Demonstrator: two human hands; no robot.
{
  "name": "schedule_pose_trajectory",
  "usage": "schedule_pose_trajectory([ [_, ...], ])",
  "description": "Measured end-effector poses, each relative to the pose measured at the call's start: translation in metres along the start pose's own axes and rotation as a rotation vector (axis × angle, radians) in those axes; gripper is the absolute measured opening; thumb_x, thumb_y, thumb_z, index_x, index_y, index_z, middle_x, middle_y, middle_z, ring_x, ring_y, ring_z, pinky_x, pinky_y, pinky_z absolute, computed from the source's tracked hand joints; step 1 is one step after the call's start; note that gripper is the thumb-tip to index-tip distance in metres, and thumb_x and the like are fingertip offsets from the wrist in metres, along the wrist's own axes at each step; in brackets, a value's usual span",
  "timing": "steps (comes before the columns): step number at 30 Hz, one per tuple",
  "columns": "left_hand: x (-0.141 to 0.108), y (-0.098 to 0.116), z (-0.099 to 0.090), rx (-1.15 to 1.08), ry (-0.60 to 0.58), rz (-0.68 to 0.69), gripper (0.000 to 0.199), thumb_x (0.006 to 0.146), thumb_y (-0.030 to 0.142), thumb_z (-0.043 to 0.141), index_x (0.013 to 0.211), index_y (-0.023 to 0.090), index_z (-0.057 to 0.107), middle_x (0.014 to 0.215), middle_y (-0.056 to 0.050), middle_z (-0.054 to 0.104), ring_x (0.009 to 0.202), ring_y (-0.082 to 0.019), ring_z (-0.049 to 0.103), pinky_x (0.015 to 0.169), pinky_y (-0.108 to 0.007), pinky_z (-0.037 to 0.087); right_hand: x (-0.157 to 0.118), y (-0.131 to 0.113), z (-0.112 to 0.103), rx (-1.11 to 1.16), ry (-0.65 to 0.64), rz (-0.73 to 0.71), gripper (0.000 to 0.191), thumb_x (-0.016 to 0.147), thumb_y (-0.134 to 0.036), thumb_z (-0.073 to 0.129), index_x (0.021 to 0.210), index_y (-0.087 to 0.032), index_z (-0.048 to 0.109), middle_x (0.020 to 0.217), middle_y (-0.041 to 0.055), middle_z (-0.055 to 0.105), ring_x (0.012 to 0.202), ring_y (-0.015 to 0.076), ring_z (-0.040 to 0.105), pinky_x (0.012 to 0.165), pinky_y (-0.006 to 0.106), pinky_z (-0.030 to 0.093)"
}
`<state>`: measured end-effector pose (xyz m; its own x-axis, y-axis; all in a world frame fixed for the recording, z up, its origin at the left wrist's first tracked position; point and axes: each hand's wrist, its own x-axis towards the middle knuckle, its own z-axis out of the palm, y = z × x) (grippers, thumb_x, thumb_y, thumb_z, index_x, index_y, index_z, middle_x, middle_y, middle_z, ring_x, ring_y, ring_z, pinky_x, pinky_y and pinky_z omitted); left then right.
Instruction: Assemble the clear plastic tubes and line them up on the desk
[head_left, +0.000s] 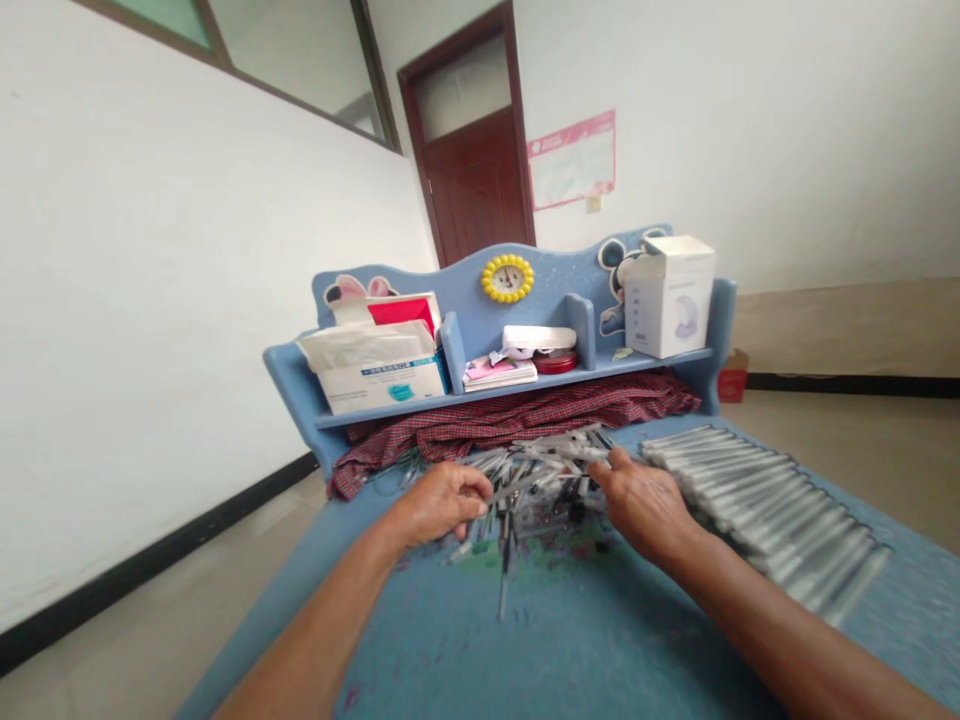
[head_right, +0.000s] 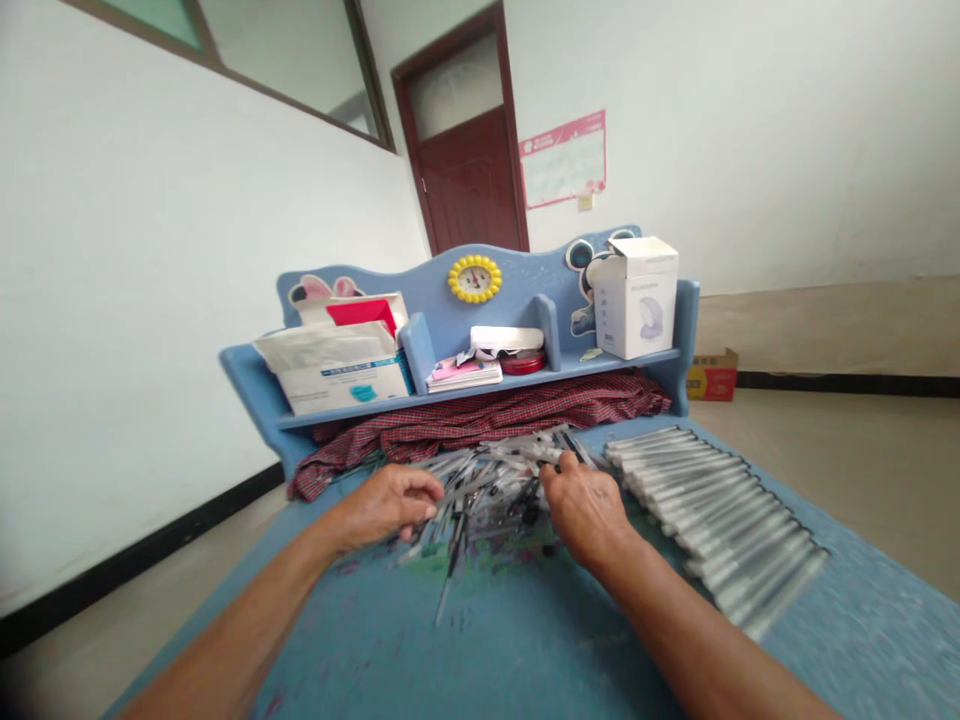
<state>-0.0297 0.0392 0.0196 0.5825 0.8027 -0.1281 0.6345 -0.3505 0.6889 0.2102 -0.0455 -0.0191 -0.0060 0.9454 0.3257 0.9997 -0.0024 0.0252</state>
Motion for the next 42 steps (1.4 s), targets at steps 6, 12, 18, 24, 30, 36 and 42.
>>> schedule_pose_trajectory([
  [6, 0.001, 0.001, 0.004, 0.010, 0.010, -0.001, 0.023, 0.063, 0.029, 0.055, 0.080, 0.014, 0.059, 0.059, 0.004, 0.053, 0.044, -0.009, 0.046, 0.044, -0.020, 0.037, 0.000, -0.002, -0.001, -0.027, -0.049, -0.014, 0.035, 0.081, -0.006, 0.031, 0.099, -0.020, 0.058, 0.092, 0.0102, 0.059, 0.073, 0.0196, 0.063, 0.054, 0.024, 0.042],
  [12, 0.000, 0.005, 0.006, 0.049, -0.005, 0.005, 0.023, 0.063, 0.030, 0.055, 0.079, 0.015, 0.060, 0.059, 0.003, 0.054, 0.045, -0.009, 0.046, 0.044, -0.019, 0.036, -0.001, -0.002, -0.002, -0.035, -0.077, -0.009, 0.034, 0.081, -0.007, 0.034, 0.101, -0.019, 0.059, 0.093, 0.0117, 0.058, 0.075, 0.0193, 0.063, 0.057, 0.023, 0.043],
  [18, -0.001, 0.007, 0.008, 0.073, -0.059, 0.028, 0.020, 0.063, 0.028, 0.055, 0.077, 0.015, 0.062, 0.059, 0.004, 0.051, 0.047, -0.008, 0.044, 0.044, -0.017, 0.034, -0.003, -0.006, -0.002, -0.076, -0.059, -0.049, 0.031, 0.082, -0.008, 0.036, 0.098, -0.018, 0.060, 0.093, 0.0135, 0.058, 0.078, 0.0218, 0.062, 0.057, 0.024, 0.043],
  [24, -0.003, 0.010, 0.012, 0.118, -0.132, 0.026, 0.021, 0.066, 0.029, 0.055, 0.080, 0.015, 0.062, 0.056, 0.004, 0.052, 0.042, -0.007, 0.043, 0.039, -0.017, 0.030, -0.008, -0.008, -0.005, -0.083, 0.088, -0.181, 0.034, 0.083, -0.010, 0.037, 0.110, -0.019, 0.055, 0.092, 0.0118, 0.058, 0.076, 0.0199, 0.059, 0.062, 0.027, 0.044],
  [30, -0.003, 0.025, 0.024, 0.048, -0.161, 0.008, 0.025, 0.068, 0.032, 0.054, 0.085, 0.015, 0.061, 0.063, 0.003, 0.059, 0.039, -0.007, 0.044, 0.038, -0.018, 0.033, -0.012, -0.011, 0.000, 0.204, 0.366, -0.476, 0.044, 0.080, -0.006, 0.037, 0.122, -0.017, 0.046, 0.098, 0.0086, 0.059, 0.080, 0.0145, 0.057, 0.069, 0.023, 0.044],
  [36, 0.000, 0.024, 0.024, -0.145, -0.044, 0.050, 0.023, 0.069, 0.033, 0.056, 0.081, 0.013, 0.056, 0.064, 0.000, 0.063, 0.041, -0.006, 0.048, 0.039, -0.018, 0.031, -0.012, 0.010, -0.029, 0.642, 0.484, -0.333, 0.023, 0.082, -0.019, 0.044, 0.099, -0.016, 0.060, 0.080, 0.0041, 0.063, 0.068, 0.0116, 0.057, 0.061, 0.021, 0.044],
  [42, -0.002, 0.027, 0.022, -0.318, 0.049, 0.084, 0.020, 0.071, 0.028, 0.056, 0.082, 0.012, 0.053, 0.069, -0.003, 0.065, 0.044, -0.006, 0.049, 0.039, -0.017, 0.031, -0.028, 0.029, -0.064, 0.408, -0.404, -0.412, 0.017, 0.067, -0.019, 0.060, 0.081, -0.021, 0.069, 0.060, -0.0029, 0.062, 0.054, 0.0091, 0.056, 0.052, 0.018, 0.037],
])
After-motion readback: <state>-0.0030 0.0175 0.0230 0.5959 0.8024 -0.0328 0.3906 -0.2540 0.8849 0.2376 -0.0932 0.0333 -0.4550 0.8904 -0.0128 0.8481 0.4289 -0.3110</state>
